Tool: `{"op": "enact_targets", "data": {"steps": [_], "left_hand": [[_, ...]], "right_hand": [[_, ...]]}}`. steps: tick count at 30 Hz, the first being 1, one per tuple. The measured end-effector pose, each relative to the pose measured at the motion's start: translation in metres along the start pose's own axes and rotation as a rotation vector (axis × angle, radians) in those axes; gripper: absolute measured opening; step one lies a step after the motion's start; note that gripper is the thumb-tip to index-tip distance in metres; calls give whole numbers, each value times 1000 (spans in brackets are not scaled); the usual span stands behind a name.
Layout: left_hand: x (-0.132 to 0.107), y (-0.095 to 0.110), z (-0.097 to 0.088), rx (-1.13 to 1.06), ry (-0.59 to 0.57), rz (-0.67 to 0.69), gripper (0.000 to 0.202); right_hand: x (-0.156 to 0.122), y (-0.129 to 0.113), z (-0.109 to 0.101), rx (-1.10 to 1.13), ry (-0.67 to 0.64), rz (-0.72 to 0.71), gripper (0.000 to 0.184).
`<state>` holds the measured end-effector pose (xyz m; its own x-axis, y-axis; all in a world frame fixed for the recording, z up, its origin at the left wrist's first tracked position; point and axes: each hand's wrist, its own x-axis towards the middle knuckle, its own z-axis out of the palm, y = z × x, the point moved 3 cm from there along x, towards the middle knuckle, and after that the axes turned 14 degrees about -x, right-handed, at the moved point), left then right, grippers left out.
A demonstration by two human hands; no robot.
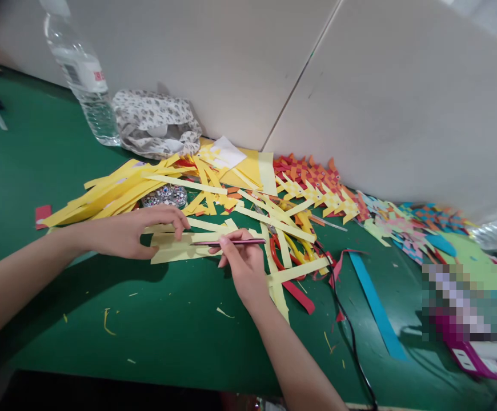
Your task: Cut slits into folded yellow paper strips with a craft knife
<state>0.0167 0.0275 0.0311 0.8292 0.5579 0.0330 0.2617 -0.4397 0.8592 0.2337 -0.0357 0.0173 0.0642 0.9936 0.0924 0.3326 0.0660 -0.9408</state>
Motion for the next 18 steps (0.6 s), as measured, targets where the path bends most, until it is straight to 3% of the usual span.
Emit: {"op": "enact_targets", "data": {"steps": [7,18], "left_hand": [[4,-3,12,-29,-44,-36,45],[7,-7,17,-48,-7,-45,37]], "right_hand": [[0,2,0,-3,12,-17,17],[1,1,10,-33,-164,51,21]]}}
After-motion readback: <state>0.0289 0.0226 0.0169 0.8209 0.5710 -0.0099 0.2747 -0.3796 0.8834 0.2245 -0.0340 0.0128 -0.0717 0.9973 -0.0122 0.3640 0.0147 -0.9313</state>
